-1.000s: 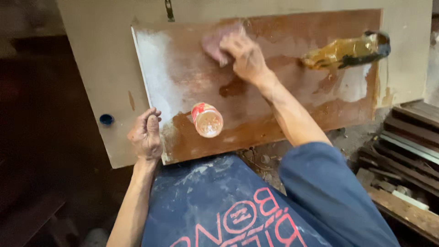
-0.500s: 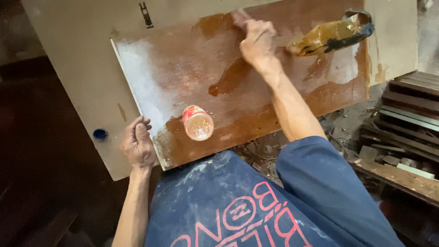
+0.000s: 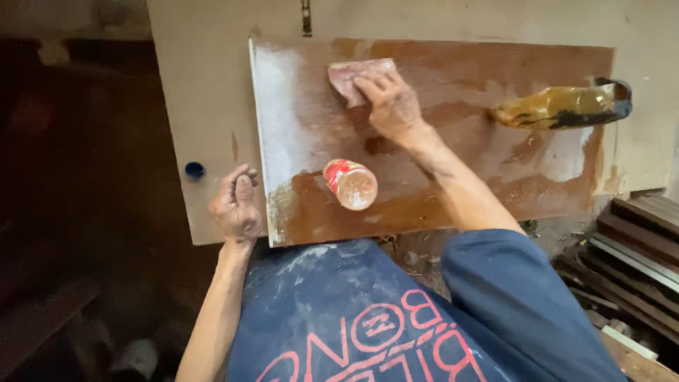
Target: The person pours a viscous amber liquid from a plastic bottle onto a large wooden board and spreads it with a cloth. They then use a sanding block to rub the surface, repeatedly adding more liquid and spreading it across the board.
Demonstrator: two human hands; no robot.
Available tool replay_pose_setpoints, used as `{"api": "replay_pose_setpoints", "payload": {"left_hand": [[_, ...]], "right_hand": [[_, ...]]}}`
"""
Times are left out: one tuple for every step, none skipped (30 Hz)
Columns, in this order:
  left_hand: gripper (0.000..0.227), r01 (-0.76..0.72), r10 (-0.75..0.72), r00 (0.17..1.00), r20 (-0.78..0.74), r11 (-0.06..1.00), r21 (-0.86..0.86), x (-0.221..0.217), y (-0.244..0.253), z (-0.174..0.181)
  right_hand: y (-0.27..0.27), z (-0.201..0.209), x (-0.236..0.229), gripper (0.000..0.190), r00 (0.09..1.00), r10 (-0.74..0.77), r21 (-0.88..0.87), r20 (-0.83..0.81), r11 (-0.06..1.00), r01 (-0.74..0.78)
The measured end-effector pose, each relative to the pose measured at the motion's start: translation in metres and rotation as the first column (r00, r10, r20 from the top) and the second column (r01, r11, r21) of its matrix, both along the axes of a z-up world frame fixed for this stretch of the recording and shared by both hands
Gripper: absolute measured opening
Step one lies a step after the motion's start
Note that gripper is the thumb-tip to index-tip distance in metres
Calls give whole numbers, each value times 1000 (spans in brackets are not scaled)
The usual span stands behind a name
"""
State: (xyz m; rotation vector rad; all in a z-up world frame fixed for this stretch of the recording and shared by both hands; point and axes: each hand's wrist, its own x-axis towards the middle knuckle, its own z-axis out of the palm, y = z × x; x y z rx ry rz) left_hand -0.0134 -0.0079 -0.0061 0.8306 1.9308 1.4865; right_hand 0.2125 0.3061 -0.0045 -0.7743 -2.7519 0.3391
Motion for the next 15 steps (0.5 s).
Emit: {"api": "replay_pose_setpoints", "payload": {"left_hand": [[35, -18, 18, 1000, 12, 1000, -8, 1, -1, -2], [34, -25, 25, 999, 24, 1000, 10, 3, -2, -4], [33, -31, 30, 999, 35, 999, 29, 5, -2, -5], [33, -37, 34, 998, 47, 998, 47, 8, -1, -7], [33, -34, 33, 999, 36, 999, 30, 10, -2, -8], [33, -32, 32, 999, 25, 999, 12, 12, -1, -10], [33, -21, 21, 1000, 11, 1000, -2, 11, 1, -11], [34, 4, -2, 998, -67, 1000, 22, 7, 4, -12], [34, 22, -16, 990, -142, 999, 39, 6, 5, -12], [35, 42, -30, 976, -215, 998, 54, 6, 4, -10], [35, 47, -40, 985, -169, 998, 38, 7, 5, -9], [35, 52, -49, 991, -122, 998, 22, 9, 4, -7], [35, 53, -52, 995, -80, 999, 7, 9, 5, -3], [35, 42, -42, 997, -68, 999, 2, 8, 8, -1], [35, 35, -35, 998, -51, 999, -9, 11, 6, 1]], "right_hand": [[0, 0, 3, 53, 999, -35, -19, -5, 999, 35], [2, 0, 3, 53, 998, -70, -38, -9, 997, 70], [6, 1, 2, 53, 994, -107, -57, -12, 993, 106], [7, 0, -1, 54, 998, -62, -18, -6, 998, 62], [7, 0, -5, 54, 1000, -20, 18, 1, 1000, 20], [3, -1, -7, 54, 1000, 22, 53, 9, 998, -22], [0, -2, -12, 55, 998, 54, 62, 16, 997, -55], [-4, -1, -13, 55, 996, 87, 71, 22, 994, -88], [-8, -1, -17, 56, 991, 128, 73, 32, 989, -130], [-7, 0, -21, 51, 996, 89, 11, 7, 996, -89], [-9, 2, -20, 46, 999, 39, -47, -13, 998, -39], [-7, 3, -21, 41, 999, -12, -106, -31, 994, 9], [-3, 6, -25, 41, 999, -5, -70, -45, 998, 2], [0, 8, -31, 40, 998, 3, -35, -58, 999, -5], [0, 9, -34, 40, 998, 7, -7, -67, 1000, -8]]}}
